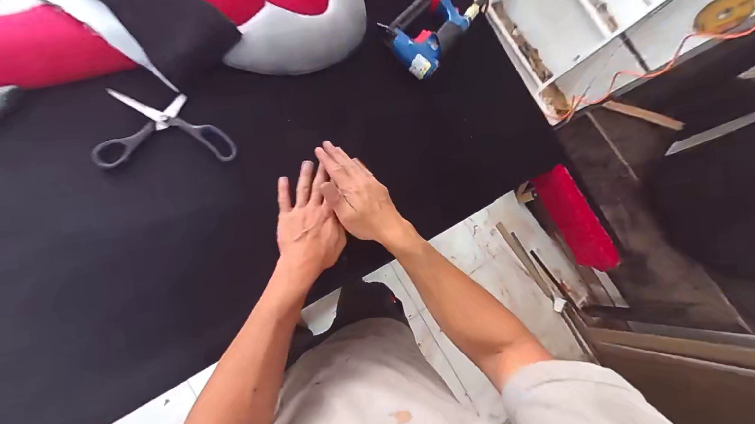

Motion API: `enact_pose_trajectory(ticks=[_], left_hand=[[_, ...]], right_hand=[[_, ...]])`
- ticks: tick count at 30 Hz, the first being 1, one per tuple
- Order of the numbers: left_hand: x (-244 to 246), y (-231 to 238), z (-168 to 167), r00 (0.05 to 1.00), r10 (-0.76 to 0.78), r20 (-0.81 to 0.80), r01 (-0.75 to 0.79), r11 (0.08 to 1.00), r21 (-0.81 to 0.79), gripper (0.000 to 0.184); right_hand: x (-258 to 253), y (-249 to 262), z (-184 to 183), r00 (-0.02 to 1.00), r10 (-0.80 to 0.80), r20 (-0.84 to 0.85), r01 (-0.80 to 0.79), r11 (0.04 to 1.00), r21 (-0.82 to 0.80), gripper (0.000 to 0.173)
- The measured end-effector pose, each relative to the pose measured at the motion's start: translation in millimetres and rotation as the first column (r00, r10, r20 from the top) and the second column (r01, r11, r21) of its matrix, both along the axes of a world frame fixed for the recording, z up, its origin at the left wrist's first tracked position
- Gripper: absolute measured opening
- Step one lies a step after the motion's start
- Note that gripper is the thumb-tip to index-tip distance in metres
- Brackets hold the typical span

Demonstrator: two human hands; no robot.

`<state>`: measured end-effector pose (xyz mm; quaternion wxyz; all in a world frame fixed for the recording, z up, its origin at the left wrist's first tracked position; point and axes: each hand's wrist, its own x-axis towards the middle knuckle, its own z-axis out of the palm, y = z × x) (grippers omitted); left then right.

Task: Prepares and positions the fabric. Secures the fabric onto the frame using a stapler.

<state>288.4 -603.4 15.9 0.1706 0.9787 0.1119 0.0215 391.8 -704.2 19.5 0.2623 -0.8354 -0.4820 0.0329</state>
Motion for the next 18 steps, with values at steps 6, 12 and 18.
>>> enact_pose_trajectory(ticks=[6, 12, 18], left_hand=[[10, 0, -7, 0.997, 0.066, -0.049, -0.062, 0.996, 0.07, 0.059], [2, 1, -4, 0.996, 0.061, 0.066, -0.058, 0.997, -0.043, 0.052], [-128, 51, 47, 0.65, 0.736, 0.189, -0.737, 0.671, -0.08, 0.037]], right_hand=[[118, -121, -11, 0.982, -0.07, 0.173, 0.119, 0.948, -0.296, 0.063], [216, -217, -5, 0.961, -0.211, 0.178, 0.263, 0.896, -0.357, 0.068], [187, -170, 47, 0.952, -0.3, -0.062, 0.284, 0.941, -0.186, 0.056]])
